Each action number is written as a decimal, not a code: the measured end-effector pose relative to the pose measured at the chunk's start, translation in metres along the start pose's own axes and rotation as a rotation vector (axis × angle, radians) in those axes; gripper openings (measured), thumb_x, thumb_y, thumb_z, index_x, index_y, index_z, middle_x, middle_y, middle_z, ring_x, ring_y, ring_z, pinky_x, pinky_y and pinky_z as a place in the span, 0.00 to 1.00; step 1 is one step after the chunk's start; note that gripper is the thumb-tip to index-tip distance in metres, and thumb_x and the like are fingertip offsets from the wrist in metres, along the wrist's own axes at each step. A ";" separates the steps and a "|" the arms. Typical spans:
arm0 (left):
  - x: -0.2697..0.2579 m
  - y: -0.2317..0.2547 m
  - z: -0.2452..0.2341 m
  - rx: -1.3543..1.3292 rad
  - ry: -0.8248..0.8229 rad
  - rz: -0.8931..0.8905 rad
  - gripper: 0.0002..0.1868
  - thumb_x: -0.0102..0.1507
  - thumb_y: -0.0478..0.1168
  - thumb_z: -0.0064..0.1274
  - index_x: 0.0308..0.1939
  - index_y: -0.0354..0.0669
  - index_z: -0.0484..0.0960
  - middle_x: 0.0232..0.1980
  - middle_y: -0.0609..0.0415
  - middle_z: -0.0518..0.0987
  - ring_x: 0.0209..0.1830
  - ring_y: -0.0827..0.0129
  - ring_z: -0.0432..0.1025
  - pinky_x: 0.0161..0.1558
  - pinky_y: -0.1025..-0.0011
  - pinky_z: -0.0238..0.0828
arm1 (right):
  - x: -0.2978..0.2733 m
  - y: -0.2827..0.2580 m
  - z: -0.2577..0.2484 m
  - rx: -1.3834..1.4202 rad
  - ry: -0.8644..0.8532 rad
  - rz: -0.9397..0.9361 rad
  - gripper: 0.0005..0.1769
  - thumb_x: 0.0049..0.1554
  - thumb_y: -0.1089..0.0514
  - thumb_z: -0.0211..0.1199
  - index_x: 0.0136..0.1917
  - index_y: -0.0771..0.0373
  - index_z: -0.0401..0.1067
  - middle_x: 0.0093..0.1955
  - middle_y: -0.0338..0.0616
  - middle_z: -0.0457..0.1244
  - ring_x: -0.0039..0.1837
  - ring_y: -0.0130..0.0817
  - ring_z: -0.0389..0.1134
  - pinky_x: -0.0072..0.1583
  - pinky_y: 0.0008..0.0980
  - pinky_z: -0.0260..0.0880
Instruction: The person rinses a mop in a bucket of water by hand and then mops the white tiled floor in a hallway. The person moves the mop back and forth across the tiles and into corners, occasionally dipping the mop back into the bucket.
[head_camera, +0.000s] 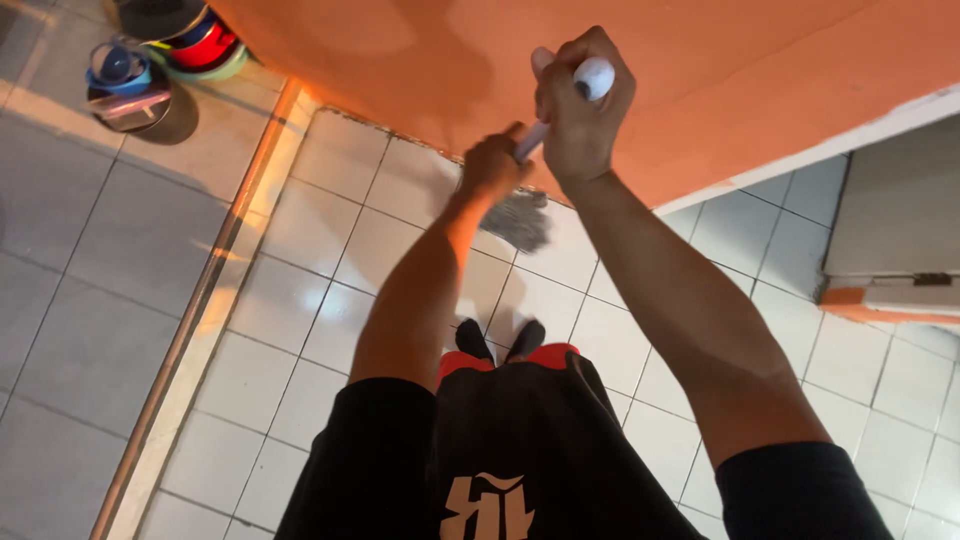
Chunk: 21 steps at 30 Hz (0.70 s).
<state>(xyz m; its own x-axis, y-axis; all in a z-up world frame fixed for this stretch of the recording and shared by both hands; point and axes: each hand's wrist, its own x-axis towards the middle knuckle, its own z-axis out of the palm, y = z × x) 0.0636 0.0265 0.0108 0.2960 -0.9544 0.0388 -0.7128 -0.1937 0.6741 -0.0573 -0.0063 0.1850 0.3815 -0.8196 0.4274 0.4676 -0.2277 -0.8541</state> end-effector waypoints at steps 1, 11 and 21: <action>0.001 -0.016 -0.003 0.033 0.091 -0.009 0.20 0.56 0.46 0.60 0.48 0.47 0.75 0.40 0.46 0.84 0.44 0.46 0.78 0.44 0.50 0.74 | -0.002 0.010 0.006 0.070 0.002 -0.016 0.10 0.63 0.70 0.56 0.41 0.64 0.60 0.32 0.40 0.56 0.31 0.26 0.55 0.41 0.30 0.63; 0.010 -0.139 0.085 0.330 0.415 -0.171 0.12 0.53 0.34 0.53 0.40 0.39 0.75 0.48 0.42 0.81 0.59 0.33 0.69 0.44 0.41 0.67 | -0.056 0.071 -0.022 -0.089 -0.019 0.087 0.11 0.65 0.72 0.48 0.40 0.64 0.58 0.34 0.38 0.57 0.40 0.24 0.61 0.45 0.29 0.67; -0.003 0.040 0.121 -0.225 -0.028 0.022 0.20 0.65 0.50 0.56 0.55 0.42 0.77 0.54 0.43 0.82 0.59 0.54 0.76 0.57 0.58 0.73 | -0.026 -0.047 -0.076 -0.599 -0.227 -0.050 0.12 0.62 0.70 0.58 0.41 0.65 0.56 0.35 0.42 0.53 0.39 0.31 0.55 0.42 0.32 0.62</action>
<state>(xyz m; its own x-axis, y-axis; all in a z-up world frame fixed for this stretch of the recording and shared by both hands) -0.0426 -0.0059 -0.0516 0.2620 -0.9644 0.0368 -0.5583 -0.1203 0.8208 -0.1496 -0.0139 0.1919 0.5611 -0.6837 0.4666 -0.0120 -0.5703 -0.8213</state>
